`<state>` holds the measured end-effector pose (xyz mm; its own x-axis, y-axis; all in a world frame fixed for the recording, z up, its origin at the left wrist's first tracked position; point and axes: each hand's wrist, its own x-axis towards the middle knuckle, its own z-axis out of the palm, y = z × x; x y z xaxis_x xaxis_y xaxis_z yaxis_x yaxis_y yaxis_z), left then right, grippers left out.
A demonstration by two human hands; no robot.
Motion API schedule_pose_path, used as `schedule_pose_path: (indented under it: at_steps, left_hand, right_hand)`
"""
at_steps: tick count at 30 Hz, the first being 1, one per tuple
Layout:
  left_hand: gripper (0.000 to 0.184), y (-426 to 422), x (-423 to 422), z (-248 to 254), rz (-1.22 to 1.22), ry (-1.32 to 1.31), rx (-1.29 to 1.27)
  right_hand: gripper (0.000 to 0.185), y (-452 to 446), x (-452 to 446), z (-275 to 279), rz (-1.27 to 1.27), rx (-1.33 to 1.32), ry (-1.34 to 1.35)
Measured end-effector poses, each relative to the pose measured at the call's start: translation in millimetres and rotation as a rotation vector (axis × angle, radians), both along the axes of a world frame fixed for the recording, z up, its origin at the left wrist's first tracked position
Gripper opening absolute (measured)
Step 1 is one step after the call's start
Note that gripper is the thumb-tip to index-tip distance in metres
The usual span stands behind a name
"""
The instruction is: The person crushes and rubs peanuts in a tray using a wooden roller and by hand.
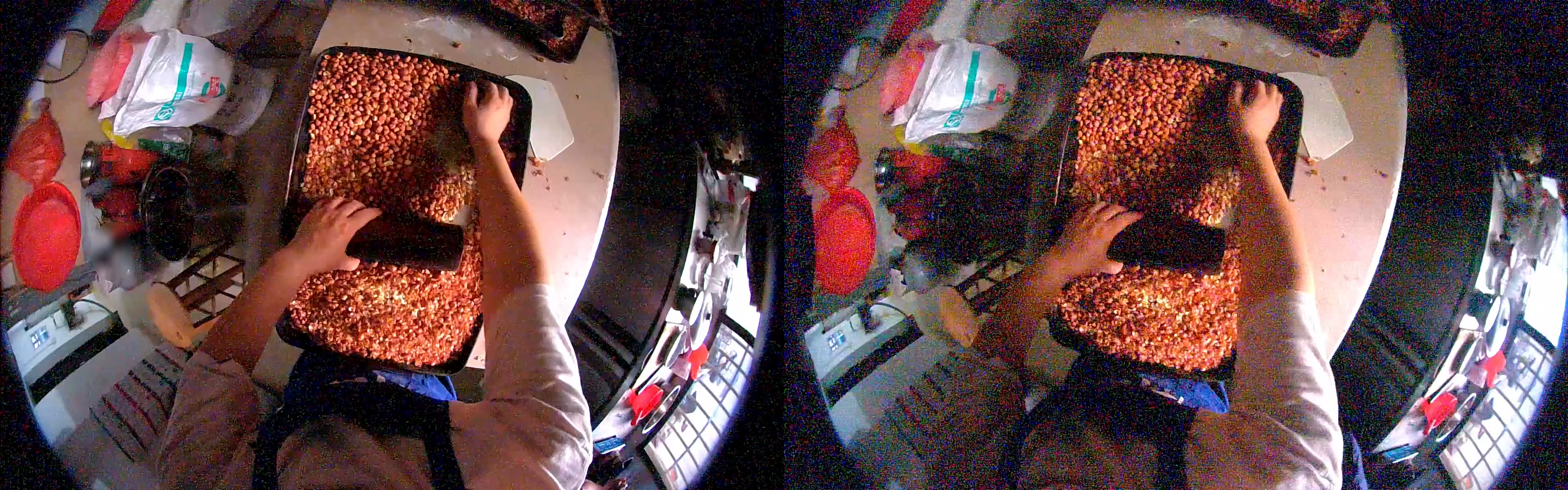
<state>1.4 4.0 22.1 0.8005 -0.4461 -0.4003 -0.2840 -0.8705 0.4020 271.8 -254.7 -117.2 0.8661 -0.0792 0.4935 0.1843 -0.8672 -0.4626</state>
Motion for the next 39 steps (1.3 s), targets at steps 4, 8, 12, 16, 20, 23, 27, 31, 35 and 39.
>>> schedule_pose_path:
  at_steps: [4,8,12,16,20,23,27,31,35,39]
  left_hand:
    - [0.098,13,-2,0,0.009,0.019,-0.014]
    - [0.09,24,-18,-8,0.048,-0.104,-0.104]
    - [0.082,19,-69,-19,0.133,-0.408,-0.097]
    - [0.081,14,-55,-25,0.149,-0.477,-0.099]
    - [0.086,16,58,-45,0.29,-0.572,0.002]
    - [0.095,21,119,-65,0.419,-0.642,-0.047]
    - [0.099,3,84,-54,0.457,-0.575,0.07]
    - [0.095,-16,-29,-24,0.186,-0.527,-0.045]
    - [0.089,-9,-71,-35,0.104,-0.466,-0.031]
    - [0.092,1,50,-70,0.35,-0.616,-0.206]
  right_hand:
    - [0.034,23,-17,-52,0.347,0.074,-0.114]
    - [0.034,27,-125,31,0.511,0.049,0.244]
    - [0.037,-1,-274,93,0.53,-0.108,0.3]
    - [0.063,36,-294,107,0.396,-0.451,0.469]
    - [0.068,63,-183,97,0.145,-0.44,0.304]
    - [0.063,65,-123,101,0.113,-0.344,0.19]
    - [0.05,49,-141,84,0.169,-0.514,0.047]
    - [0.051,19,-257,104,0.367,-0.491,0.309]
    - [0.061,4,-288,91,0.448,-0.411,0.199]
    - [0.055,39,-166,102,0.381,-0.552,0.393]
